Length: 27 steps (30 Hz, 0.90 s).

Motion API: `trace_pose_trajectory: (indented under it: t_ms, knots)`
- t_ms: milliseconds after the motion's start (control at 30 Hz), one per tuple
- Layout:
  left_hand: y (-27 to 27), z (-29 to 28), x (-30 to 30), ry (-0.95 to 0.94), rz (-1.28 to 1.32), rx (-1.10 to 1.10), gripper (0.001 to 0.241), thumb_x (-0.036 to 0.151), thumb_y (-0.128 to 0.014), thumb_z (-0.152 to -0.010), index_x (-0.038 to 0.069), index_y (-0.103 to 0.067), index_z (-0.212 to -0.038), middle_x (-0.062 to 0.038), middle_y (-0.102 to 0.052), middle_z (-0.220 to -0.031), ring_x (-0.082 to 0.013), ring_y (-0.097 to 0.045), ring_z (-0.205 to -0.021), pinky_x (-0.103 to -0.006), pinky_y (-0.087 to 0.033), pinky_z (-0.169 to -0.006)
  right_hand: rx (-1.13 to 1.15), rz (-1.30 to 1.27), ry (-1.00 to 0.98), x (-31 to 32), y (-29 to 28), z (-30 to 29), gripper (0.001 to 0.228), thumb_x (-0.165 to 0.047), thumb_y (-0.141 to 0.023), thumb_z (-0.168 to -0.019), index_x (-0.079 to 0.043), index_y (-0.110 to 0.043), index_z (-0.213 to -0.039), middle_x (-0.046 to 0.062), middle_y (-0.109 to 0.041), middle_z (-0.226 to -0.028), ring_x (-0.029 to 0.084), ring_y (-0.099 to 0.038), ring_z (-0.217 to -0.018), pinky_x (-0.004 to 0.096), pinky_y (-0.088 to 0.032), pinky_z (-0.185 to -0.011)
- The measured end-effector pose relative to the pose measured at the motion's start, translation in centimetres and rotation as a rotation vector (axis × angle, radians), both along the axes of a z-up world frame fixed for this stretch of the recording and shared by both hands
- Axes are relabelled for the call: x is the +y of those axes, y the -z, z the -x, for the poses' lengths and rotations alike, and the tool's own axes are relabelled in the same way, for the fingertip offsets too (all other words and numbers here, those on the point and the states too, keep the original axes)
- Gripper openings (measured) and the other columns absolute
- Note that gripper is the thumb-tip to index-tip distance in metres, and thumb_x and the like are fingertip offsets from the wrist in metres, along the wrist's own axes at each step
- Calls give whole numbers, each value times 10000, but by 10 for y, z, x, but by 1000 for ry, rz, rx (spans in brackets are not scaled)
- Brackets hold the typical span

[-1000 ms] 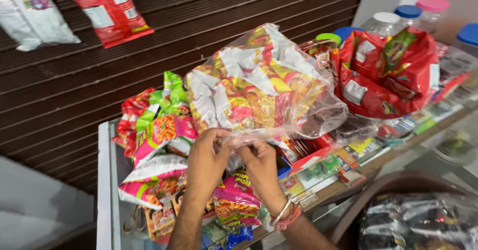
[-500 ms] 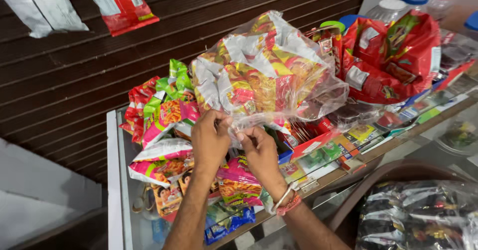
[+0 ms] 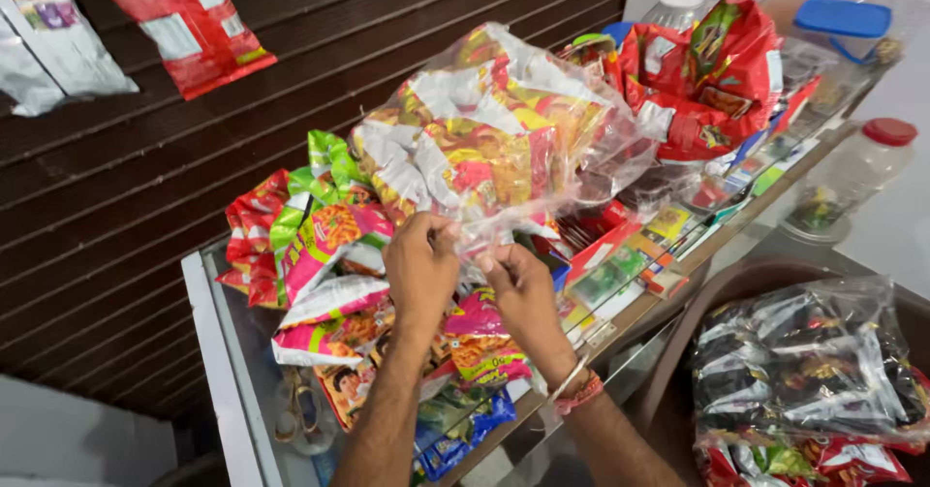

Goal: The person opens a large transparent bag containing smaller snack packets and places them into a brown plastic tub. They also handle a small white jar with a red lid, placing it on a counter before returning to pack more snacks.

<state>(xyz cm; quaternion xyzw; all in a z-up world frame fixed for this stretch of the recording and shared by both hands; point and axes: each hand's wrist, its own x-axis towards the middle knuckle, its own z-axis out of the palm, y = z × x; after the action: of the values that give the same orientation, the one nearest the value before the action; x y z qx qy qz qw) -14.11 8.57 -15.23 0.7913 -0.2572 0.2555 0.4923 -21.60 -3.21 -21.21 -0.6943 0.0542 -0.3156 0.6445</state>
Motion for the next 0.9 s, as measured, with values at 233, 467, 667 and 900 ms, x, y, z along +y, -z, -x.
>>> trace_pose_trajectory:
  t_ms: [233,467,667,900]
  knots:
    - [0,-8,6,24,40,-55,146,167,-755,-871,49,-674,-844,-115,-696,-795,-326,-673,-759,-443,-500,-698,11,83,34,2,-1,0,126,-119,-665,-974,-20,-666,-897,-55,-547,-715,35,-455,-649,241,-400,-575]
    - [-2,-13,9,-36,-50,-189,132,167,-755,-837,59,-686,-806,-101,-696,-793,-330,-685,-809,-481,-450,-686,121,122,58,-9,2,-3,154,-181,-684,-963,-36,-692,-910,-49,-569,-697,38,-466,-624,247,-405,-556]
    - [-16,-20,18,174,-65,211,174,231,-734,-892,57,-730,-887,-89,-704,-716,-217,-676,-633,-371,-509,-614,33,-130,-117,-17,-6,-8,168,-154,-682,-973,-1,-683,-905,-51,-605,-781,39,-514,-704,233,-425,-627]
    - [-11,-25,23,316,6,191,168,192,-701,-920,27,-719,-898,-72,-723,-741,-167,-668,-650,-336,-511,-615,3,-218,-232,-5,-12,-26,162,-32,-712,-899,12,-691,-1054,14,-727,-935,75,-656,-816,234,-532,-740]
